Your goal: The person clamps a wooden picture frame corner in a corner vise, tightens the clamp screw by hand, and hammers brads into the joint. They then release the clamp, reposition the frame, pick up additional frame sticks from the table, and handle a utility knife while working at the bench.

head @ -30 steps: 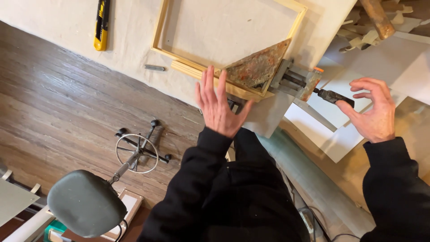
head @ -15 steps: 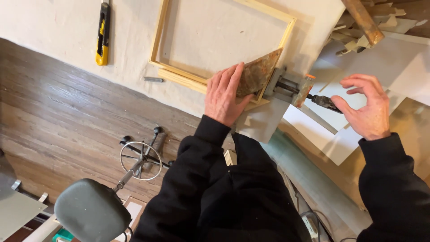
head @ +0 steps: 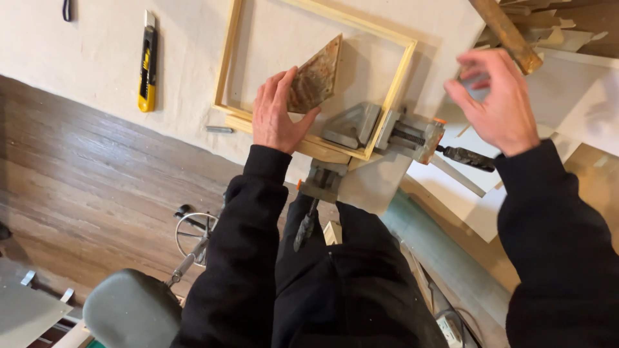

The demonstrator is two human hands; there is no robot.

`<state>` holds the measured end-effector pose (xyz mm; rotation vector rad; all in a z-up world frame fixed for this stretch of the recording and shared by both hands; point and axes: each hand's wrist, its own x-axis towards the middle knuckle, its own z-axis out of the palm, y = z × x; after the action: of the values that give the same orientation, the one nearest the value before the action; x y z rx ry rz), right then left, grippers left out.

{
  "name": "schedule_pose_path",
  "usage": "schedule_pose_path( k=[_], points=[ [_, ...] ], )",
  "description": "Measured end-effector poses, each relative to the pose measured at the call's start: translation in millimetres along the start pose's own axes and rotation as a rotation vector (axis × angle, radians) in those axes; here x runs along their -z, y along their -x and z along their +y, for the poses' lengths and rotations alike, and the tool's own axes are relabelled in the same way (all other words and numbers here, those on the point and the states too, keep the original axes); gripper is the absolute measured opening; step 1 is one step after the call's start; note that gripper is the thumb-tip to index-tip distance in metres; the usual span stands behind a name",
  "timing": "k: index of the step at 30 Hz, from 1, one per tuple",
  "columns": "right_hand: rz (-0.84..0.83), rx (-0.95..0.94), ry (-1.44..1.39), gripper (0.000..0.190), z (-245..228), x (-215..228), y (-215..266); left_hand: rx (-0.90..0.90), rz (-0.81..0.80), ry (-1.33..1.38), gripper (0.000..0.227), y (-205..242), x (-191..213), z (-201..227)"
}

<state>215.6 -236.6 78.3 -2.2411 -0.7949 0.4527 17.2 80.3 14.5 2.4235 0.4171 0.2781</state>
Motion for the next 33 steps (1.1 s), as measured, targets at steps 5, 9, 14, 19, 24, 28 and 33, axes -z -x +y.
schedule_pose_path(
  k=[5,9,14,19,24,28,33],
  points=[
    [-0.078,-0.1,0.019,0.042,-3.8,-25.3,-58.1,0.007,0.231,-0.101,0.071,5.9,36.8,-29.8],
    [-0.185,-0.246,0.006,0.038,4.6,-40.0,-75.9,0.384,0.188,-0.181,0.06,17.6,54.2,-101.0],
    [-0.164,-0.432,-0.371,0.031,2.8,-52.6,-82.2,0.629,0.063,0.065,0.042,5.7,57.9,-127.0],
    [-0.05,-0.483,-0.452,0.027,-14.2,-50.0,-62.9,0.489,0.034,0.341,0.028,5.3,61.2,-151.2],
    [0.066,-0.432,-0.494,0.024,-72.8,-34.8,-63.5,0.487,-0.001,0.547,0.022,-16.2,108.5,-157.4],
    [0.21,-0.361,-0.541,0.014,-145.2,-16.2,-52.4,0.481,0.072,0.925,0.028,-71.1,161.0,-144.8],
    [0.371,-0.365,-0.569,0.014,-181.1,-55.1,9.2,0.209,0.095,0.957,0.032,-189.6,184.5,-153.9]
  ],
)
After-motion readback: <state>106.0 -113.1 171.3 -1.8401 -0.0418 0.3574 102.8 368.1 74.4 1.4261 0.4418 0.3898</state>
